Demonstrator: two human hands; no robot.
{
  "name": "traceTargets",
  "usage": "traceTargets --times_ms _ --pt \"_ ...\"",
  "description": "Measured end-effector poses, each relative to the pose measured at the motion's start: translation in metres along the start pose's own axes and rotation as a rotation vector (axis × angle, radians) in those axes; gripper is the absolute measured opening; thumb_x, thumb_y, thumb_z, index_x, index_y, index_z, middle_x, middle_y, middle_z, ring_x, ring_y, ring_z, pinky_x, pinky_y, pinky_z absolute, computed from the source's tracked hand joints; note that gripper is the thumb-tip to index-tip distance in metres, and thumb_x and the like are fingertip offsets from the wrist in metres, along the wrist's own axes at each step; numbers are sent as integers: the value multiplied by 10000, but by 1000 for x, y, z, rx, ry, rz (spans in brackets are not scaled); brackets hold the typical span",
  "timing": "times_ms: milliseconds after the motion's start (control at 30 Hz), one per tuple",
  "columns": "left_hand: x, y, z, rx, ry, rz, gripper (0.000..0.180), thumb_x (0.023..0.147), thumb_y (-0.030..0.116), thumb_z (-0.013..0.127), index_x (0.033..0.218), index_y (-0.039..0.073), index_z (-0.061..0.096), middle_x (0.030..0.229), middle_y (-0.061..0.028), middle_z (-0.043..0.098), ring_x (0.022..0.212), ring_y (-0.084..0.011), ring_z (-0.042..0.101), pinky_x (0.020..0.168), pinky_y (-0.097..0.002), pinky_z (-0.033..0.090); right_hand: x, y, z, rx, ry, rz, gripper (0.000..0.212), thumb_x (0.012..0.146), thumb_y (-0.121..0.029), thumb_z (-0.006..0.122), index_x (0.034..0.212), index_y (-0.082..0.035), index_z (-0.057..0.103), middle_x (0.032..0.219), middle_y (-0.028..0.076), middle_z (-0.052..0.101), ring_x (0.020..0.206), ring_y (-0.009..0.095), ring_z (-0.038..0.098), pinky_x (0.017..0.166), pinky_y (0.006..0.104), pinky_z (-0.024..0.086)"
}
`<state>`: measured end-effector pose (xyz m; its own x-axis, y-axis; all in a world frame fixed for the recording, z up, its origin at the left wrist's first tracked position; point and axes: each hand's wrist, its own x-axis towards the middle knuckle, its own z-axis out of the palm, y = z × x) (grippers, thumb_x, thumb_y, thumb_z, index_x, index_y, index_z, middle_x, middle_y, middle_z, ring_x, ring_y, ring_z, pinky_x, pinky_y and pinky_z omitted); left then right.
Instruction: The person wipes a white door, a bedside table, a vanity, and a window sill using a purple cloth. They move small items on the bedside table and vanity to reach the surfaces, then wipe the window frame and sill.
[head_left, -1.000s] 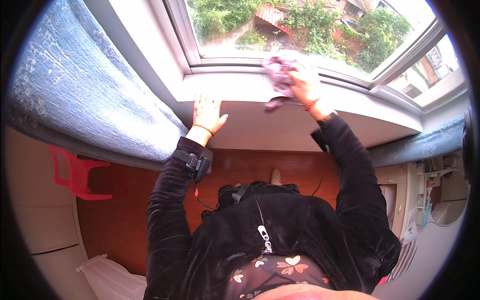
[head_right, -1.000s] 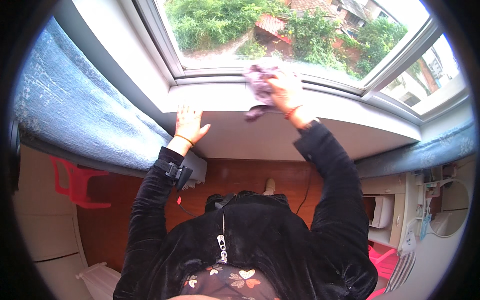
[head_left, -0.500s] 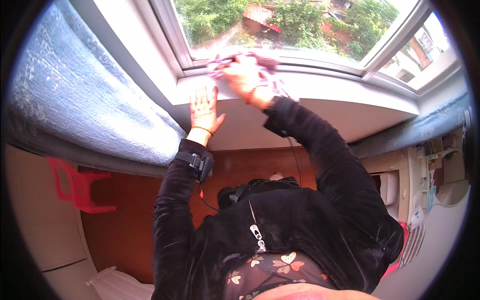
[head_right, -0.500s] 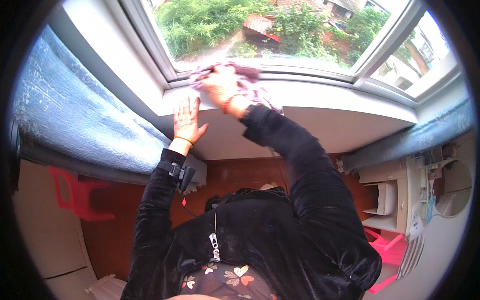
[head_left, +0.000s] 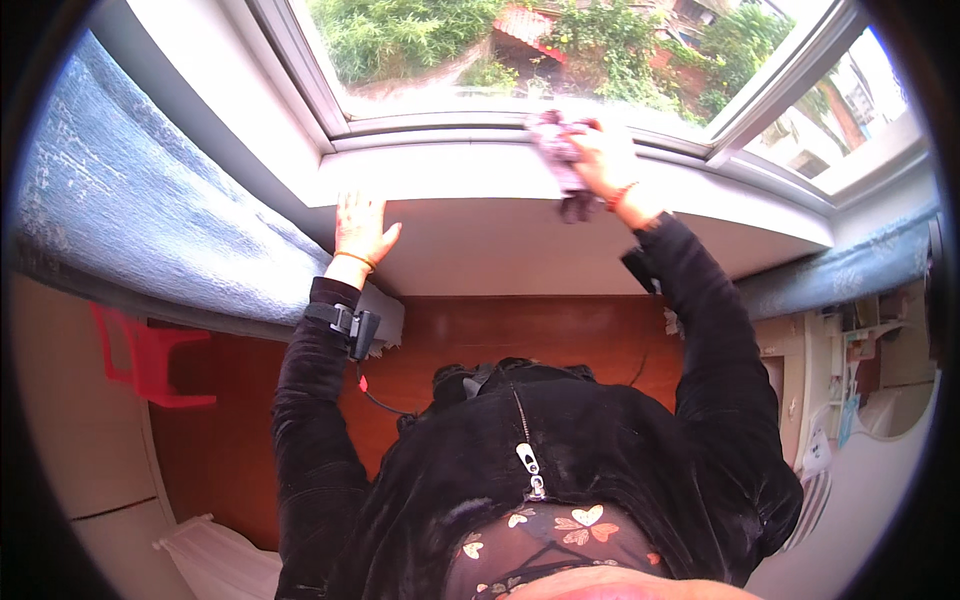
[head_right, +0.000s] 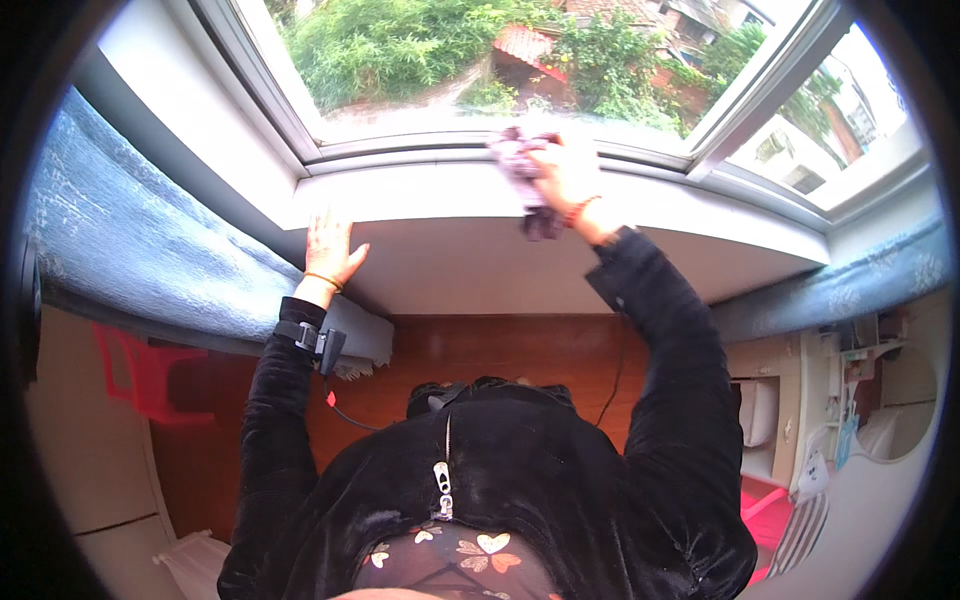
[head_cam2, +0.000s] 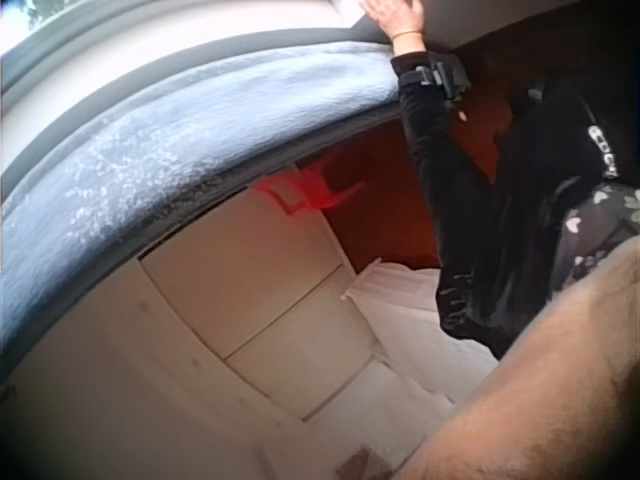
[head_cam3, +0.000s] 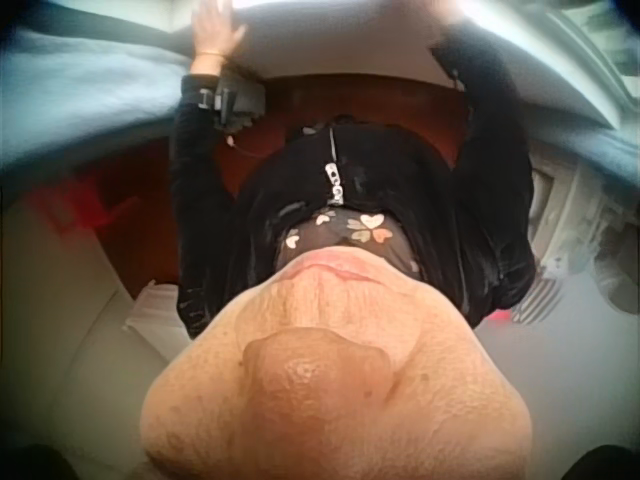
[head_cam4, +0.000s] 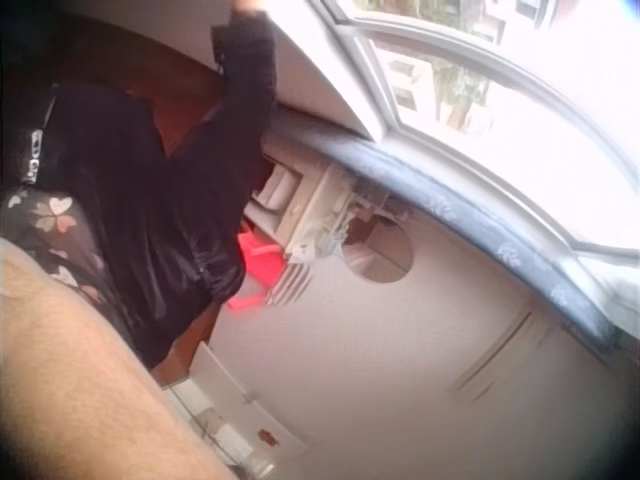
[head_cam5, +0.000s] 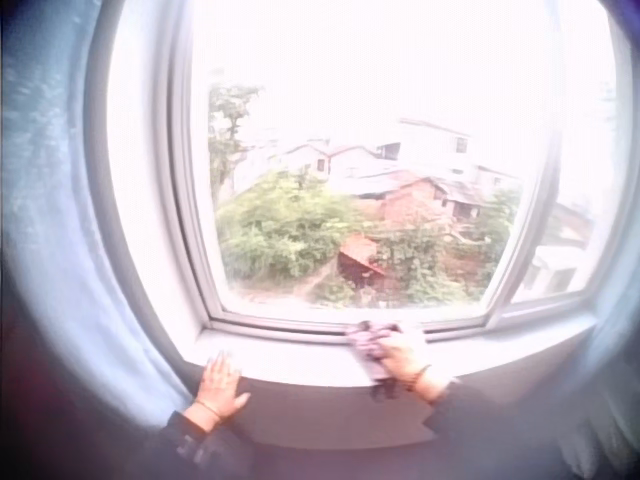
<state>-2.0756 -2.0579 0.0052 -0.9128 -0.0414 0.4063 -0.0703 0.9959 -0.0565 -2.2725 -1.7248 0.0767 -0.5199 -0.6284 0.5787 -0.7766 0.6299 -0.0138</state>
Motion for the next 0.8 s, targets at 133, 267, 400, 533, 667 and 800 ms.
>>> traceTargets --times_ms 133,267,400,533,667,800 --pt "-1 2 4 36 46 -3 596 669 371 691 1135 37 529 1217 -194 468 1203 -357 375 1071 -484 205 -56 89 -46 -119 9 99 282 670 -80 599 927 -134 701 953 82 646 972 246 567 844 370 456" --pt "0 5 11 61 -173 -138 722 686 386 665 1264 20 434 1383 -226 331 1326 -358 239 1096 -481 151 -93 135 -60 -137 50 383 290 705 -139 609 985 -157 683 960 78 647 960 270 566 846 369 456" --pt "1 10 20 86 -50 -172 741 682 407 686 1269 33 432 1385 -209 335 1332 -344 229 1094 -483 150 -88 134 -58 -185 70 225 299 725 -149 590 1009 -194 672 934 57 648 965 269 551 818 383 450" --pt "2 13 24 103 33 -193 731 673 441 697 1231 33 461 1379 -200 338 1326 -344 236 1087 -490 162 -56 82 -44 -174 68 26 324 732 -154 588 1041 -218 659 938 35 642 966 250 538 775 434 440" --pt "3 13 23 94 83 -175 756 673 455 699 1259 50 444 1380 -198 335 1327 -346 232 1086 -488 163 -7 -5 -1 30 -79 16 301 748 -174 582 1018 -275 668 948 5 637 973 256 520 770 463 410" --pt "5 13 23 103 55 -176 831 649 446 711 1306 39 405 1342 -206 379 1285 -349 296 1088 -483 166 45 -97 51 365 31 -64 207 773 -228 556 910 -291 697 1015 -11 628 1040 273 474 863 456 366"
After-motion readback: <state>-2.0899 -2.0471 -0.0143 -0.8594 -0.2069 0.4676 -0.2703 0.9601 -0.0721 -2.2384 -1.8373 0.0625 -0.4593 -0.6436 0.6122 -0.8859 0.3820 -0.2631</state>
